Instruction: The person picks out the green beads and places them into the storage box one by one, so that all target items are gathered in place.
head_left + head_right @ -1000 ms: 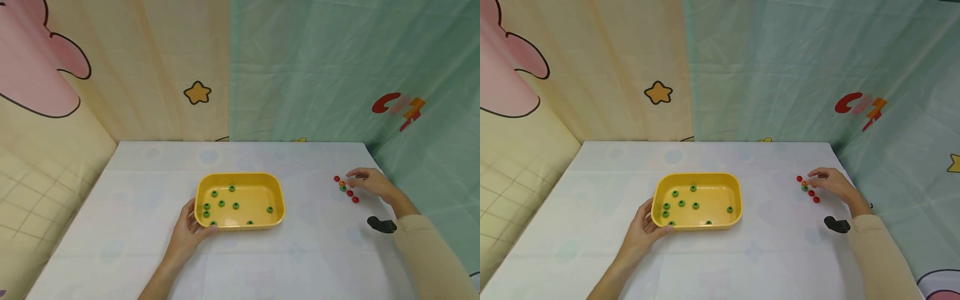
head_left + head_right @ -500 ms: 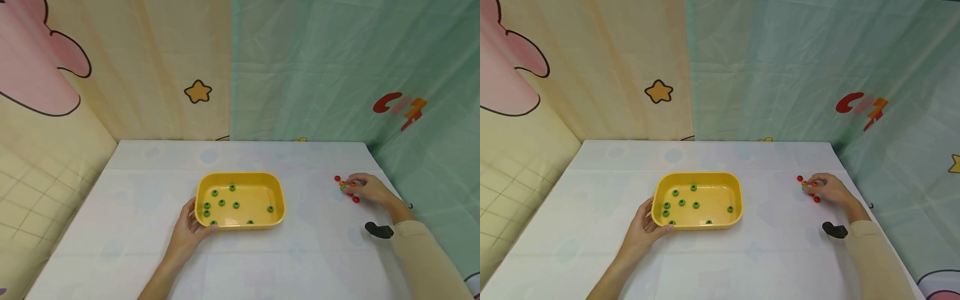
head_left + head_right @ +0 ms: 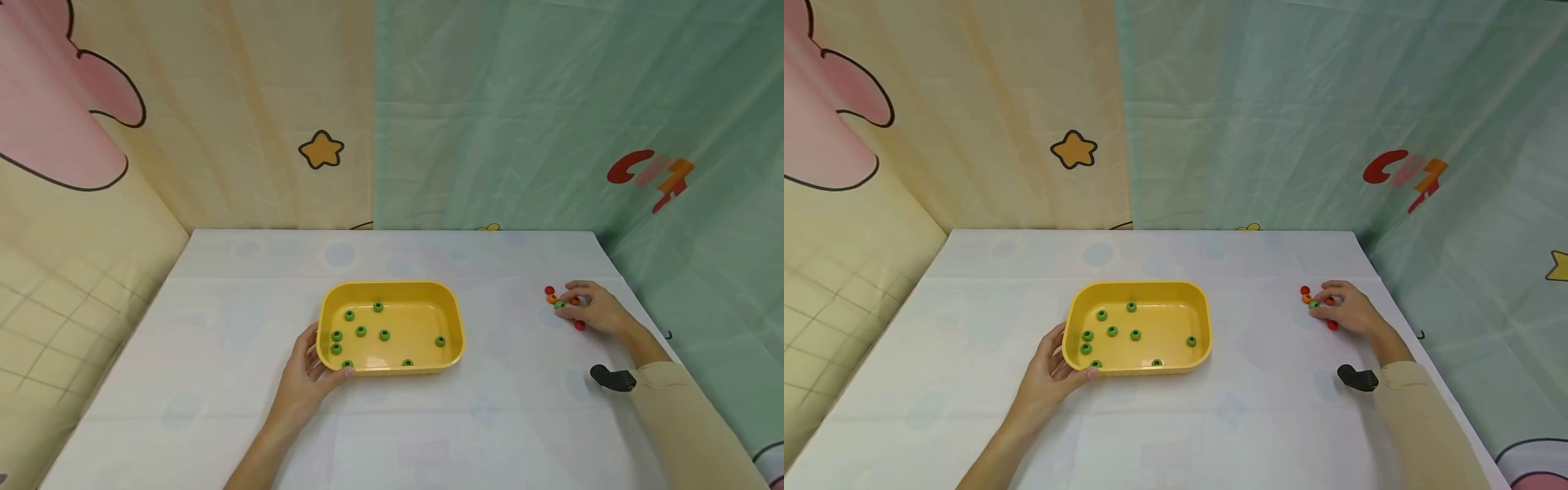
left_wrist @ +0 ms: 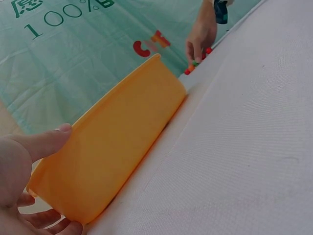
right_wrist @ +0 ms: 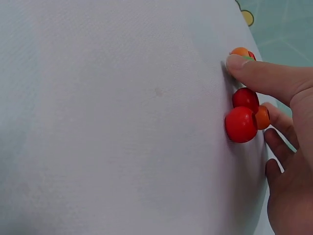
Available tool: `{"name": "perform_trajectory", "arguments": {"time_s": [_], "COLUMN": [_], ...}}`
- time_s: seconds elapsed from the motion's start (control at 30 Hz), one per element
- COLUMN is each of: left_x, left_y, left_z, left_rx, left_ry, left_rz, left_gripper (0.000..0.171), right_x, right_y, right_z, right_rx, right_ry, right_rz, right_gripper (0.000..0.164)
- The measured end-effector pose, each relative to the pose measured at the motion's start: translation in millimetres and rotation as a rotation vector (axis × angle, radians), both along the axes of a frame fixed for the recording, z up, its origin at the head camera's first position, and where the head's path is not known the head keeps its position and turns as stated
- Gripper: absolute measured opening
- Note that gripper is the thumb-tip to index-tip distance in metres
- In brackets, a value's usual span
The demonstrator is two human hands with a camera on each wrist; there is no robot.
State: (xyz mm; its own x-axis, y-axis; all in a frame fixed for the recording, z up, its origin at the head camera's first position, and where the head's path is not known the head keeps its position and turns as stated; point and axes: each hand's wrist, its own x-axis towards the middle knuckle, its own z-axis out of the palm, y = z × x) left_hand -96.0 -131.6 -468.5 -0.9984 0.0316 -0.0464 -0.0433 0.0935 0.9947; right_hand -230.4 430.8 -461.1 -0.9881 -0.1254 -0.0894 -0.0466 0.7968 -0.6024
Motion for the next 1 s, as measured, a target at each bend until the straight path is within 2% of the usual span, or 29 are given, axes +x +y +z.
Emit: {"name": "perform_trajectory", "arguments": {"time_s": [0.3, 0.67, 0.9, 1.0], "left_x": [-0.2, -0.2, 1.3, 1.3], "left_y": [-0.2, 0.5, 1.4, 1.4], "left_z": [-0.4, -0.9, 1.8, 2.2], "left_rx": [0.002, 0.003, -0.011, -0.015], "left_ry": [-0.007, -0.003, -0.006, -0.007], "left_rz": [0.004, 0.005, 0.011, 0.012], "left_gripper": [0.104, 0.102, 0.1, 0.1], "right_x": [-3.5, -16.7, -21.7, -24.4], "right_y": [-11.2, -34.0, -55.6, -64.0], "right_z": [15.2, 28.5, 37.8, 41.0], "right_rx": [-0.036, -0.091, -0.122, -0.139], "right_ry": [-0.014, -0.015, -0.072, -0.087], "right_rz": [-0.017, 0.07, 0.091, 0.106], "right_gripper": [0.045, 0.036, 0.048, 0.048]}}
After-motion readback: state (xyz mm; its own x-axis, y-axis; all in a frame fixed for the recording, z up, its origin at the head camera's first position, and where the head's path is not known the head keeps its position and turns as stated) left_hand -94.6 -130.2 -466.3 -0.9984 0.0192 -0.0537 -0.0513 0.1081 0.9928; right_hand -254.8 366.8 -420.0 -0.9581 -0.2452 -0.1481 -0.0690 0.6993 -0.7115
